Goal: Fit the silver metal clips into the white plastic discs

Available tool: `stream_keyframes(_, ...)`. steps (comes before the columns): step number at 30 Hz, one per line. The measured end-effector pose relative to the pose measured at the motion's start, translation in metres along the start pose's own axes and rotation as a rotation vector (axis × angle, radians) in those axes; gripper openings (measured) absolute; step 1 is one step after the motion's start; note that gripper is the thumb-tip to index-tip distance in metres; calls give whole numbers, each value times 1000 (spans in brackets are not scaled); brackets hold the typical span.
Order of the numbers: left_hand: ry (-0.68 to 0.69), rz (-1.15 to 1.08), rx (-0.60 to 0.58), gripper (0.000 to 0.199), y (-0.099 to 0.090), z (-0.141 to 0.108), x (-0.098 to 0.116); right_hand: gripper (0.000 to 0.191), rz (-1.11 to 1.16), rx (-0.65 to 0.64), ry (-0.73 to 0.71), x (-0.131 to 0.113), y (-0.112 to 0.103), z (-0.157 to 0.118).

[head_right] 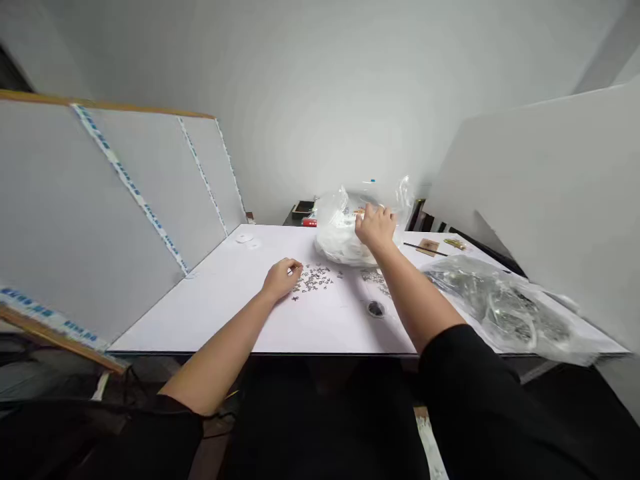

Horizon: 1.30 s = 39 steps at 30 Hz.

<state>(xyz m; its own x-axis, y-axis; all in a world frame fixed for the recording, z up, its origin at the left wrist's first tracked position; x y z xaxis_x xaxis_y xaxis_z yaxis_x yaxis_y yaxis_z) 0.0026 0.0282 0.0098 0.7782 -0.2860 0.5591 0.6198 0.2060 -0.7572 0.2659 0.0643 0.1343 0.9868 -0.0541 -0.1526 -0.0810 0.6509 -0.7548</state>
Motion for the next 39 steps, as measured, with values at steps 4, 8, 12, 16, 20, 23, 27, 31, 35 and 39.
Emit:
stream_keyframes(4,-192,165,22,29,-7,3,-14,41,165,249,-261,-15,-9,-42)
stream_keyframes(8,-366,343,10,42,-32,28,-45,28,392,169,-687,-37,15,-102)
stream_keyframes(12,-468,529,-53,49,-61,58,-84,19,560,79,-806,-49,47,-144)
stream_keyframes(16,-375,371,119,54,-75,76,-105,15,636,18,-743,-48,69,-153)
stream_keyframes(20,-330,329,110,54,-68,73,-105,16,661,-80,-680,-43,75,-150)
stream_keyframes(23,-312,300,93,50,-63,60,-99,20,742,-157,-577,-38,76,-147)
stream_keyframes(27,-284,218,101,43,-66,45,-88,22,856,-210,-461,-31,77,-144)
stream_keyframes(31,-236,88,135,42,-73,45,-68,19,950,-285,-327,-29,84,-143)
stream_keyframes(35,-156,-63,111,46,-55,52,-23,30,1124,-324,-205,-32,89,-141)
stream_keyframes(39,-31,-532,-197,47,-2,40,37,53,1373,-321,-79,-29,94,-137)
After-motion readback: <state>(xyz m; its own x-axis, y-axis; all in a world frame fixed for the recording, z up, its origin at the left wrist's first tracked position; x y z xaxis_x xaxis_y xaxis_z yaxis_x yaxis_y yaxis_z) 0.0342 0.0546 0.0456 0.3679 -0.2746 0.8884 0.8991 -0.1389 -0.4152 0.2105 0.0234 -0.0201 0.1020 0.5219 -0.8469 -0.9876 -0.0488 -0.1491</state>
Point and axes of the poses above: each hand's wrist, its own z-axis towards the middle knuckle, its own y-axis out of the palm, x = y × z, the point moved 3 cm from there along z, towards the middle knuckle, and after that the axes turned 1 degree about y, right-handed, at the moved point
